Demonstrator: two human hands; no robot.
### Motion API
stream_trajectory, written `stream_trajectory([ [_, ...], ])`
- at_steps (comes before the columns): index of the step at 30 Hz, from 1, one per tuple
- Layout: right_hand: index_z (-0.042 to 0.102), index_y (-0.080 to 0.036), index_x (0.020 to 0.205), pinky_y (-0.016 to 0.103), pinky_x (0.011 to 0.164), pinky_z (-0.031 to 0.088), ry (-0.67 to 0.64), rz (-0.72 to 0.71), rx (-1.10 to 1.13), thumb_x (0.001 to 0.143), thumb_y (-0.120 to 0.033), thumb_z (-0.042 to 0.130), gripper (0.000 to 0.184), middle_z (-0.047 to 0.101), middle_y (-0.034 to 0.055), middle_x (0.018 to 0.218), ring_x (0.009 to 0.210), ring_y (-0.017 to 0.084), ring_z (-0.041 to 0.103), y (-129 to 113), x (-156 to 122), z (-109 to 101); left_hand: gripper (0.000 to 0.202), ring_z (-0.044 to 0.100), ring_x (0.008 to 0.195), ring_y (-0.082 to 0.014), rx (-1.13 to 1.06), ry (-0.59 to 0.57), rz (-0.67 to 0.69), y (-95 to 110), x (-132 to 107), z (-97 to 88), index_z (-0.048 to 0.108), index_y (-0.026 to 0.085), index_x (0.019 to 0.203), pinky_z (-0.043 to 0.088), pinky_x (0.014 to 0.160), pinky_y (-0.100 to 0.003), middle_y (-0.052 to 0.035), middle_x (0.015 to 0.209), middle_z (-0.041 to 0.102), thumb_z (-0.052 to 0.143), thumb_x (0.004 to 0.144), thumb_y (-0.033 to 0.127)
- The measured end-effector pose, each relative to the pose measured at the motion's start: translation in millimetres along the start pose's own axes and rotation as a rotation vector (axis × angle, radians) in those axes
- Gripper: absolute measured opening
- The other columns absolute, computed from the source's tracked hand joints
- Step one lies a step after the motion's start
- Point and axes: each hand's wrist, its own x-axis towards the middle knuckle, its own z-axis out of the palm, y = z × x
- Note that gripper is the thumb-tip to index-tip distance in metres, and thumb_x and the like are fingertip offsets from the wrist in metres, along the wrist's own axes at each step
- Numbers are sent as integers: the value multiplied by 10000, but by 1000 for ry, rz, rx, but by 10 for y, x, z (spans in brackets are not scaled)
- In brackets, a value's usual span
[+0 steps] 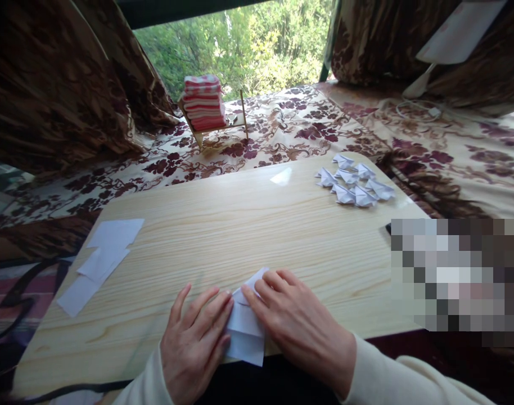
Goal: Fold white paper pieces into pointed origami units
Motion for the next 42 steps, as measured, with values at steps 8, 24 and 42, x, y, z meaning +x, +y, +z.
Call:
stream_trajectory([
  [8,480,-147,1225,355,684,360,-20,64,-63,797,-182,580,441,588,62,894,782,219,476,-163,28,148,307,486,1124,-237,-26,34,-27,-17,-19,47,583,137,1126,140,1072,-532,-62,1138,635,421,873,201],
  [24,638,-206,972,303,697,408,-9,188,13,859,-193,499,179,574,54,847,811,188,513,495,129,-143,296,502,1084,-232,-73,106,-96,-12,-8,23,621,178,1065,190,1042,-528,-73,1061,640,433,837,179],
  [42,604,-165,679,206,515,348,-239,277,654,773,-196,566,106,583,-27,607,558,96,496,221,454,-302,161,555,700,-165,-472,3,-461,-2,310,-187,665,172,834,428,659,-297,-33,717,613,533,769,240],
])
